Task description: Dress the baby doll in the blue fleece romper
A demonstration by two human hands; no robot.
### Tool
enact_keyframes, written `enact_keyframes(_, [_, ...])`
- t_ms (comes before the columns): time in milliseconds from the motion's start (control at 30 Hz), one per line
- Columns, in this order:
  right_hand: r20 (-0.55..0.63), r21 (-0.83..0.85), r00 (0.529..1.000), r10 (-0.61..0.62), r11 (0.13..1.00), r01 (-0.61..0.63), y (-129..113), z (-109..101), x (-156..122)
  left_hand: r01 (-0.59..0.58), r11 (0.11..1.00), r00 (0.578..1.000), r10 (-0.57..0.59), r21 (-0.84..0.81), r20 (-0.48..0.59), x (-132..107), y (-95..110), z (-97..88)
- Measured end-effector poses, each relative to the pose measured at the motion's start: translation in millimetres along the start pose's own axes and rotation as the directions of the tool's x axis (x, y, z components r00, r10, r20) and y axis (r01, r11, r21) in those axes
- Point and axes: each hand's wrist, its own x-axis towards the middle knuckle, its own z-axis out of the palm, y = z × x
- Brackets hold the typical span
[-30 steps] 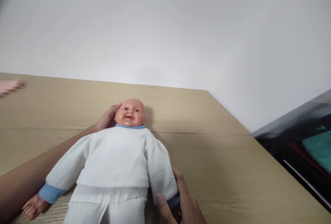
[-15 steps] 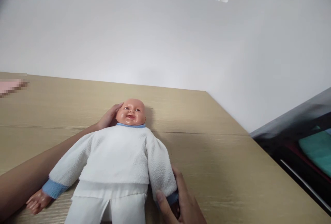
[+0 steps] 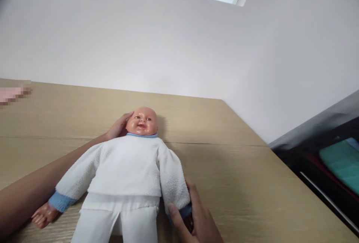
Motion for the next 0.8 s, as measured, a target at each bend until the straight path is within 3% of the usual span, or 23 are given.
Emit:
enact_keyframes(233, [0.017,0.050,1.000,0.026,0.998,-0.027,9.5,1.0,0.0,-0.015,1.000,1.000,0.015,-0.004,-0.010,0.9,-0.5,-0.2])
enact_keyframes(433, [0.113,0.026,0.991,-0.068,0.998,0.065,27.9,-4.4,6.5,0.009,1.000,0.999,-0.009,-0.023,0.032,-0.4,-0.8,-1.3])
enact_keyframes(567, [0.198,-0.015,0.980,-0.030,0.999,0.034,16.5,-10.0,9.1,0.052,0.998,0.997,-0.050,-0.023,0.054,-2.8,-0.7,-1.3])
enact_keyframes(800, [0.130,-0.006,0.989,-0.069,0.997,0.071,1.8,-10.1,7.8,0.029,0.999,0.999,-0.029,-0.020,0.018,-2.0,0.6,1.6])
